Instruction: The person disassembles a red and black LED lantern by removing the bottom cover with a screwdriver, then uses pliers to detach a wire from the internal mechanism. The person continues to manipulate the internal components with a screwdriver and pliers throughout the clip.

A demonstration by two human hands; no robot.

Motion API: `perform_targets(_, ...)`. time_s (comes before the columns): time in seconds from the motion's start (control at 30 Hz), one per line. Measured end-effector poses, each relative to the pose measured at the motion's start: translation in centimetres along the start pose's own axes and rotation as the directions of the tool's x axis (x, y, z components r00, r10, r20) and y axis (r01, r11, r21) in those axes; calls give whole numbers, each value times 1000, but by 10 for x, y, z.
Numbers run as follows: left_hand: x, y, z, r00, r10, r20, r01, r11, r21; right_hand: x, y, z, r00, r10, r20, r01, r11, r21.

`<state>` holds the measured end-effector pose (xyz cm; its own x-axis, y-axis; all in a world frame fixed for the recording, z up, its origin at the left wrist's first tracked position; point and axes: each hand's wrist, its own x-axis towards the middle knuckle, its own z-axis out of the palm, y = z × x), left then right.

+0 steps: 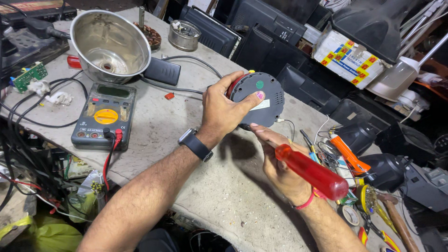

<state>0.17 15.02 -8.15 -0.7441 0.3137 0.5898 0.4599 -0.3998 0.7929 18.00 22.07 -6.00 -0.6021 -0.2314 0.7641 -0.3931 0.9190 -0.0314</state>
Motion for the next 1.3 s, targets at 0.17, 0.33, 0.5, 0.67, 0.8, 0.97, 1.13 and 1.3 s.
perform_targets(0.17, 0, 3, 0, 1000, 13, -3, -13, 999, 32, 14, -7, 0, 999, -7, -37, 5, 999, -37)
perform_targets(0.33, 0, 6, -2, 999, -44, 3, 44, 998, 36, 16, -7, 4, 1000, -1, -23, 2, 1000, 28)
perform_targets(0.5, 0, 5, 0, 1000, -17, 15, 16, 998, 56, 12, 4, 5, 999, 17, -50, -18, 1000, -6)
perform_targets(0.67, 1, 2, 0, 1000, -10, 15, 9, 999, 36, -1, 2, 7, 998, -58, -29, 57, 998, -40)
perform_targets(0.8, 0, 3, 1, 1000, -18, 3, 18, 999, 45, -2, 9, 6, 996, 86, -21, -86, 996, 9)
perform_targets(0.97, 0, 3, 2, 1000, -9, 12, 9, 998, 57, 4, 11, 8, 997, -32, -65, 26, 996, -90)
perform_targets(1.13, -4, -3, -1, 999, 24, 48, -23, 1000, -15, 5, 0, 9, 999, 18, 35, -21, 997, 72)
perform_targets(1.3, -6, -6, 1, 998, 59, 14, -59, 998, -7, 5, 12, 12, 1000, -26, -2, 27, 999, 40)
